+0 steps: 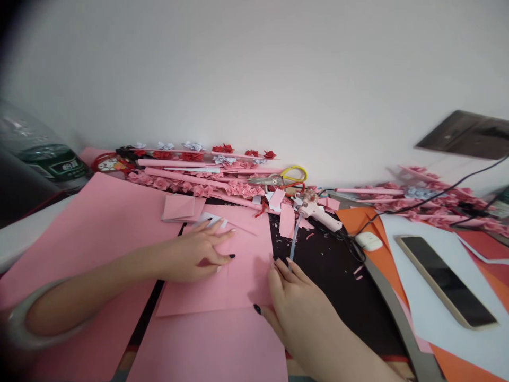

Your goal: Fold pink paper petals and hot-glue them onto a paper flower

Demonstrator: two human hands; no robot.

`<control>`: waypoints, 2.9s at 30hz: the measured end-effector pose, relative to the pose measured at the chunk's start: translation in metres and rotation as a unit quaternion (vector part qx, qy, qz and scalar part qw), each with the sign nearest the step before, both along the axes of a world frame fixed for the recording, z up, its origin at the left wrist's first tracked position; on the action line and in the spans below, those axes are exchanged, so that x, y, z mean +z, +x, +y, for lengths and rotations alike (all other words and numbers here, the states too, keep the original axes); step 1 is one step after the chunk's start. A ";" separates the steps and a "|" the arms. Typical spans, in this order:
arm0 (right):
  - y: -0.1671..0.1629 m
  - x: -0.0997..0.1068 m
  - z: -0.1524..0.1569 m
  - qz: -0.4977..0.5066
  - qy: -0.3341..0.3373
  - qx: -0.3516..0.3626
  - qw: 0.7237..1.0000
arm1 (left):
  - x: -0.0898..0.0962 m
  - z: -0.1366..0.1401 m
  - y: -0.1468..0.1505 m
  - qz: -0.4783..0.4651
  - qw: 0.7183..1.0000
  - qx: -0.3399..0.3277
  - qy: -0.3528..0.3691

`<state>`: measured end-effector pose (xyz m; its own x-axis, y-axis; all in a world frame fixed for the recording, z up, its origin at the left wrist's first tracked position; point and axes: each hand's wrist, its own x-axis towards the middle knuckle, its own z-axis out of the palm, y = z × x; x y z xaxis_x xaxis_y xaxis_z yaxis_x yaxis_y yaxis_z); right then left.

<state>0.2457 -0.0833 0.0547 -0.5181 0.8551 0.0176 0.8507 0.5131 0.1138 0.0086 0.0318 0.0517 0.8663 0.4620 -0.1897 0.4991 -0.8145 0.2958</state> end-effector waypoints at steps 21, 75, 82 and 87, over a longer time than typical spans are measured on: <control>-0.031 -0.015 0.062 0.071 -0.056 -0.098 0.991 | -0.013 0.008 -0.037 -0.221 0.939 0.232 0.127; -0.033 -0.035 0.053 0.027 0.039 0.052 0.998 | -0.038 -0.031 -0.014 -0.106 0.986 0.014 0.130; -0.032 -0.036 0.055 0.018 0.035 0.051 0.998 | -0.036 -0.030 -0.014 -0.116 0.982 -0.016 0.149; -0.033 -0.037 0.056 0.022 0.035 0.051 0.998 | -0.038 -0.031 -0.013 -0.127 0.981 -0.015 0.148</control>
<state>0.2122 -0.0276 0.0175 -0.5998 0.7939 0.1001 0.7995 0.5894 0.1155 -0.0049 0.0007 0.0134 0.8822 0.4378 0.1733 0.4145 -0.8967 0.1554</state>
